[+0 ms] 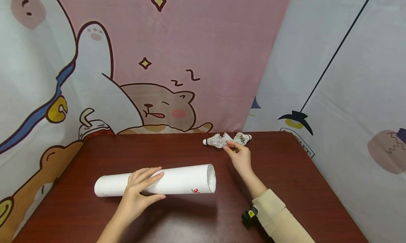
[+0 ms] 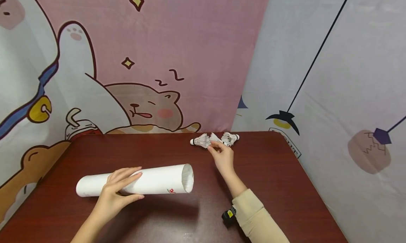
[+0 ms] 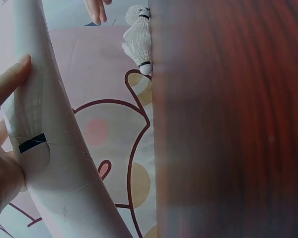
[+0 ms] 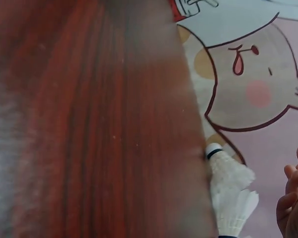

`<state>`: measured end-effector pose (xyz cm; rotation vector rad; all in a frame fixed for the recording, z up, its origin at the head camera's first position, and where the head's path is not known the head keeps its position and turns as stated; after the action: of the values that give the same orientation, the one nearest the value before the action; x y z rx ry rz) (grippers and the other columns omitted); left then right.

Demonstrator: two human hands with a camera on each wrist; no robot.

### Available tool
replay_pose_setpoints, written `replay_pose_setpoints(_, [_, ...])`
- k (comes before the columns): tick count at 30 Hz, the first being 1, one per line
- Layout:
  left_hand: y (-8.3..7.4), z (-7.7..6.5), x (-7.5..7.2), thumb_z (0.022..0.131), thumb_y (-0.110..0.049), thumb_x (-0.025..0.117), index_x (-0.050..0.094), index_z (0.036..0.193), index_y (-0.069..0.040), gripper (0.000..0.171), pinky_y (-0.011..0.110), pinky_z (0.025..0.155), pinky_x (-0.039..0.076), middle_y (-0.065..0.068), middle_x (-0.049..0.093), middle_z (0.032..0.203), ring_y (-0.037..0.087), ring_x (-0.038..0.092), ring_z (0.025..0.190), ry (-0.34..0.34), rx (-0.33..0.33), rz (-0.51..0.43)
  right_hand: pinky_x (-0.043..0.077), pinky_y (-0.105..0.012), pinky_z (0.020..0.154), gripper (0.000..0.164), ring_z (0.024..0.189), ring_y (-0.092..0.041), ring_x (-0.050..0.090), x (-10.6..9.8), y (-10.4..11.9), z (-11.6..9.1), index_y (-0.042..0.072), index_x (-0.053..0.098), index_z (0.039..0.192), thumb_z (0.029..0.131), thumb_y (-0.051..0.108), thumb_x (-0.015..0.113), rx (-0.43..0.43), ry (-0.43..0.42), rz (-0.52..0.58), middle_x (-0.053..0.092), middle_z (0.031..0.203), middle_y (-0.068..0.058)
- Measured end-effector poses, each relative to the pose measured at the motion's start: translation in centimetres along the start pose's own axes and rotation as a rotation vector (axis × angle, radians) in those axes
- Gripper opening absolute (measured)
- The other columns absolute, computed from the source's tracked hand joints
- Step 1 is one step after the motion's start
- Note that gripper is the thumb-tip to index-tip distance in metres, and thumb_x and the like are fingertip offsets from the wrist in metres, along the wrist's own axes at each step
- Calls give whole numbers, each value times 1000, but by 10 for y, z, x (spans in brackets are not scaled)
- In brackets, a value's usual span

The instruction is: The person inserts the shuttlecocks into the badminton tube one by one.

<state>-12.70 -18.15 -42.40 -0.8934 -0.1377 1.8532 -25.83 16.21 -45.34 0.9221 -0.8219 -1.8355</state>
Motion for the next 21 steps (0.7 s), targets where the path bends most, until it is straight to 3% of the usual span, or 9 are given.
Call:
replay_pose_setpoints(9, [1,-1,-1,54,-12,90,67,122,-10,72,35,102,20,9,61,127,27,47,115,-9,15,2,41,-19,48,24,55,-10,53,19,-22,11,-4,71,105,83,4,74,98,41,-69,72,92,-14])
replay_pose_setpoints(16, [0,-1,-1,55,-11,90,67,122,-10,72,35,102,20,9,61,127,26,46,115,-3,-1,-1,46,-19,48,25,62,-32,64,30,-34,15,-7,69,106,83,0,73,127,54,-32,70,96,-19])
replay_pose_setpoints(21, [-1,0,-1,55,-10,90,67,122,-11,71,35,102,20,10,61,126,26,46,115,5,-6,0,46,-21,47,26,59,-38,63,37,-37,17,-8,68,108,83,0,73,147,53,-27,69,98,-21])
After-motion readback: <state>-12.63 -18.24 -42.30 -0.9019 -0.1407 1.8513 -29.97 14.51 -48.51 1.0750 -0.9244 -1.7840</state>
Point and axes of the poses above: each hand's wrist, its own z-axis towards the middle knuckle, its own x-axis out of the palm, y = z × x, the point moved 1 cm from there along z, towards the middle knuckle
